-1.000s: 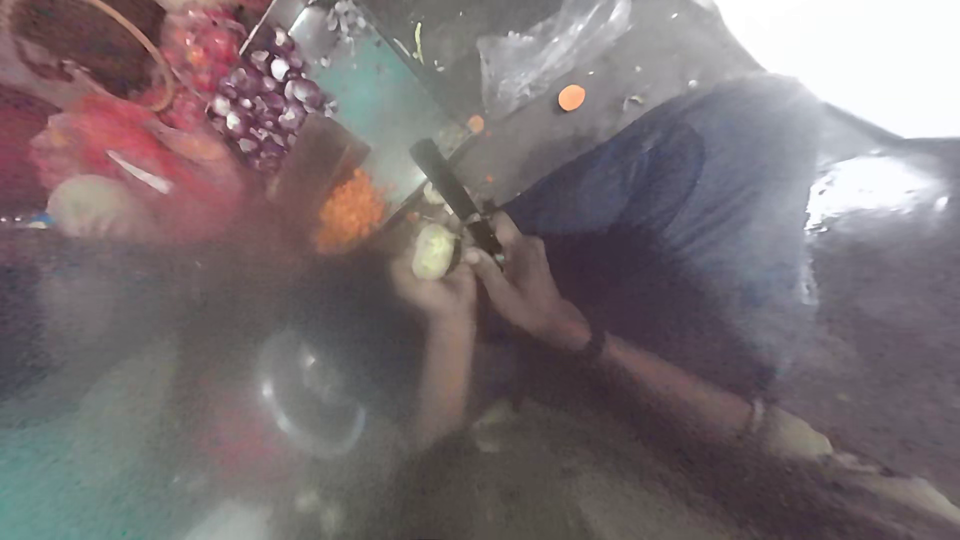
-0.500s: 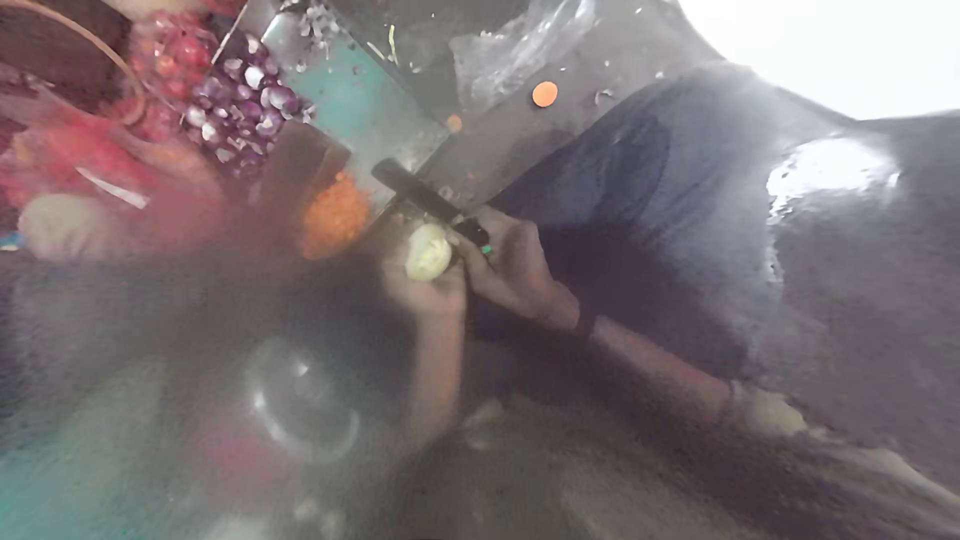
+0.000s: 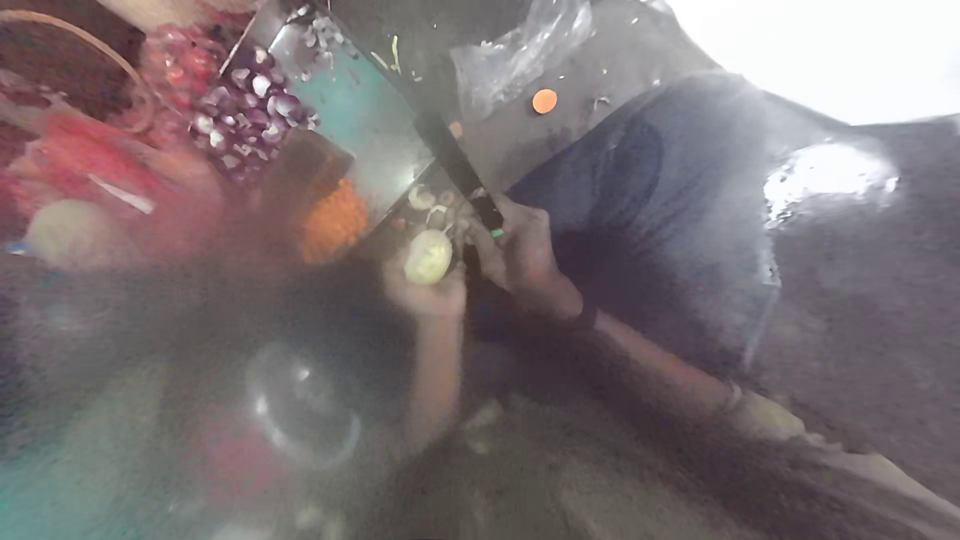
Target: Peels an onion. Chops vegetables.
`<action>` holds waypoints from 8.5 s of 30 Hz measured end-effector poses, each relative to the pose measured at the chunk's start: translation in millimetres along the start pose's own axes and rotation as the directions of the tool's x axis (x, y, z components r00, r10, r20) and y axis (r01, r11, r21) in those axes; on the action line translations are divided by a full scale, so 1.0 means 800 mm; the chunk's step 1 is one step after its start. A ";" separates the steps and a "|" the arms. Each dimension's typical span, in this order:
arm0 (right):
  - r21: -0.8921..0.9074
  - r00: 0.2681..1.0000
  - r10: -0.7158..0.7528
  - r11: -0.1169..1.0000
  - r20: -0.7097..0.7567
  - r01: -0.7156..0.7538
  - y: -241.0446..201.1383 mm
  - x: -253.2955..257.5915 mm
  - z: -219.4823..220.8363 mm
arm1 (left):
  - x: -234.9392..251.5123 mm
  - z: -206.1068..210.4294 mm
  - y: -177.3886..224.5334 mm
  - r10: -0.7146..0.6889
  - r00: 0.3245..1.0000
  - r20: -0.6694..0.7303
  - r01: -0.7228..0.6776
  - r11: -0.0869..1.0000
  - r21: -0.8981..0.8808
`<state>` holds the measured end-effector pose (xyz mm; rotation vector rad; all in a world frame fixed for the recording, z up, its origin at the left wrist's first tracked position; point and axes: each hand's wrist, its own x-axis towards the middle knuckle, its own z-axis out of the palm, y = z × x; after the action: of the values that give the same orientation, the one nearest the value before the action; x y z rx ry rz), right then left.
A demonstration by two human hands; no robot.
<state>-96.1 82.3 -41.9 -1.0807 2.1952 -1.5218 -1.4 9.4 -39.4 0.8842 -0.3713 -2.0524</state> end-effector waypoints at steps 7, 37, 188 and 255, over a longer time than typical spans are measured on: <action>0.016 0.999 -0.025 1.000 -0.022 0.025 0.002 -0.002 -0.005 | -0.002 -0.001 -0.001 -0.078 0.993 0.087 0.082 0.996 -0.042; 0.066 0.980 0.069 0.996 -0.185 -0.058 0.013 0.011 -0.035 | 0.005 0.002 -0.003 0.059 0.968 0.243 -0.116 0.967 0.228; -0.196 0.957 -0.128 0.964 0.259 0.182 -0.011 -0.030 0.024 | 0.012 -0.013 0.009 0.154 0.980 0.130 -0.132 0.978 -0.162; 0.082 0.972 -0.099 0.993 0.213 0.083 0.014 0.008 -0.021 | 0.010 -0.008 -0.001 0.237 0.912 0.334 -0.345 0.884 0.315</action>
<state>-114.9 91.5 -43.5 -1.2741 1.9550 -1.4320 -0.2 4.3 -48.1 0.6874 -1.0184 -1.8504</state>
